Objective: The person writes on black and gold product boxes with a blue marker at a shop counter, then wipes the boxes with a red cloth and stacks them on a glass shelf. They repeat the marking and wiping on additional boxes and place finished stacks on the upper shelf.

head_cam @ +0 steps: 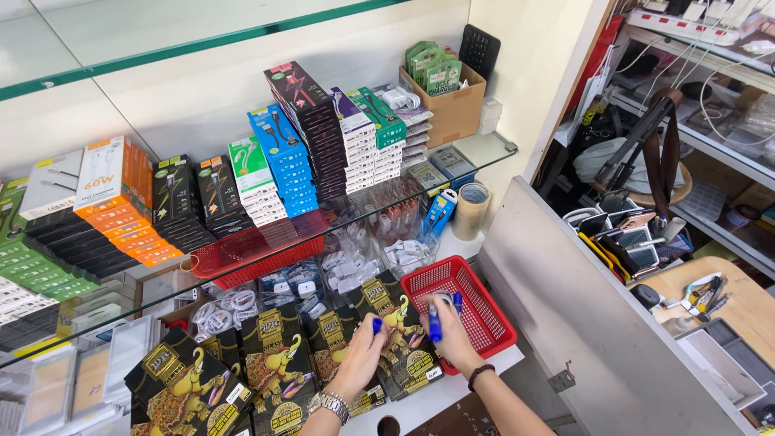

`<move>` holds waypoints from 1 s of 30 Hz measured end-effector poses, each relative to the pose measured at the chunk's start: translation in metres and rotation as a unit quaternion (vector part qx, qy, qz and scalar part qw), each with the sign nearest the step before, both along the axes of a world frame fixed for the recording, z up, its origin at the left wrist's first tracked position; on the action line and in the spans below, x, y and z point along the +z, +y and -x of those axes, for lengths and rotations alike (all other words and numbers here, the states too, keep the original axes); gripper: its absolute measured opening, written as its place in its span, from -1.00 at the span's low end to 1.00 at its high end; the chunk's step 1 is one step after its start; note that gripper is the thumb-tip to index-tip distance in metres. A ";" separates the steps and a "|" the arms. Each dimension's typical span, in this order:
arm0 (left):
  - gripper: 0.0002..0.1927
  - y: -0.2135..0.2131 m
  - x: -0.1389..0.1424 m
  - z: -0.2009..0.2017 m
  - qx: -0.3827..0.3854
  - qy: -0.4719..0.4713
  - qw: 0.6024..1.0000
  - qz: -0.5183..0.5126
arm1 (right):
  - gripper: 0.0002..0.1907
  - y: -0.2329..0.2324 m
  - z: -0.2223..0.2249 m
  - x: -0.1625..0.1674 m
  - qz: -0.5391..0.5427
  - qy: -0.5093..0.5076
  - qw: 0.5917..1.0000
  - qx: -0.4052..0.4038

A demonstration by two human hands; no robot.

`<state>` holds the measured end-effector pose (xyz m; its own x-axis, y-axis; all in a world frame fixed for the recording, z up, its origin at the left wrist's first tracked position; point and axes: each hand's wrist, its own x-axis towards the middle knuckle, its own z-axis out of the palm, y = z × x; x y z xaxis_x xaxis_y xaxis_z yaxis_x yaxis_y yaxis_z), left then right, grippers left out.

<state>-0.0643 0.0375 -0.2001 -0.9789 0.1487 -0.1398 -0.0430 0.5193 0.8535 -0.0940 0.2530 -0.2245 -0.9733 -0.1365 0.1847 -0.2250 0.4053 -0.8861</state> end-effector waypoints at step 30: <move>-0.78 0.034 0.059 0.020 -0.052 0.104 0.993 0.000 | -0.70 0.020 0.049 0.078 0.121 -0.180 0.973 0.076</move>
